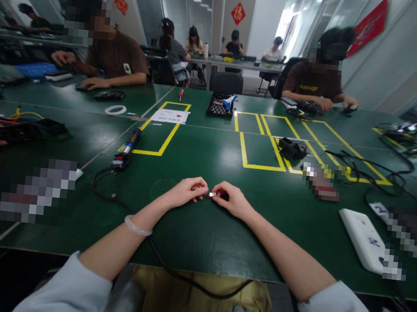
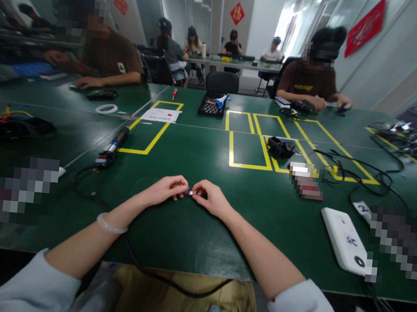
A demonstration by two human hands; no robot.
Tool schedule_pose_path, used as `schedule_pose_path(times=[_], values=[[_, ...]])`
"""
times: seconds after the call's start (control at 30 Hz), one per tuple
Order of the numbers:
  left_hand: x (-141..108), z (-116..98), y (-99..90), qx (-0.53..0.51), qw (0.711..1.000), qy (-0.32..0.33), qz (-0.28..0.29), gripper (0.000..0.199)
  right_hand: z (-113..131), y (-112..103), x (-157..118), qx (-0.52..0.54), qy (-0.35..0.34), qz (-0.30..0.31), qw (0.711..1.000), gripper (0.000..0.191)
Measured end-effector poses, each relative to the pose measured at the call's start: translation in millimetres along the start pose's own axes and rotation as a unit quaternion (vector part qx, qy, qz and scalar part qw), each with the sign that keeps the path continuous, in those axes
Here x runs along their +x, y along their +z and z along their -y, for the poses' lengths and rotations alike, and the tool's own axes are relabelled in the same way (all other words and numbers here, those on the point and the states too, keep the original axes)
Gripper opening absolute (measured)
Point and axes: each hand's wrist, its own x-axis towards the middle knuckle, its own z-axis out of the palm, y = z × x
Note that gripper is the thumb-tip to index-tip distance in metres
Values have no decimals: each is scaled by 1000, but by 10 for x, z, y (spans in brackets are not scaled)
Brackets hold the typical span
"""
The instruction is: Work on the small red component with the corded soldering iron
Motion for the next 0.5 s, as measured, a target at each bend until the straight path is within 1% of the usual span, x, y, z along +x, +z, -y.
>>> schedule_pose_path(times=[0.07,0.1,0.13,0.17,0.23,0.27,0.33,0.37,0.4,0.43,0.5], values=[[8,3,-139,63,996,21,-55,32,2,-7,-1,0,2,0,1000,13],[10,21,-240,110,989,34,-96,31,2,-10,-1,0,3,1,1000,13],[8,51,-361,167,974,44,-146,31,1,-11,-1,0,4,2,1000,12],[-1,94,-498,229,951,47,-202,30,0,-12,-1,0,5,3,1000,12],[-53,210,-798,342,884,25,-316,32,-1,-11,0,2,8,5,1000,12],[-97,280,-949,382,845,-2,-373,36,0,-9,1,3,9,5,1000,12],[-212,432,-1222,432,774,-74,-456,49,6,-6,3,5,8,7,1000,11],[-276,507,-1337,443,748,-115,-481,56,9,-4,4,5,6,7,1000,11],[-337,579,-1433,446,730,-153,-494,61,12,-3,5,5,4,8,1000,11],[-391,644,-1512,443,724,-191,-493,64,14,-2,5,4,3,8,1000,11],[-464,749,-1624,426,733,-260,-463,64,14,-2,5,3,2,9,1000,11]])
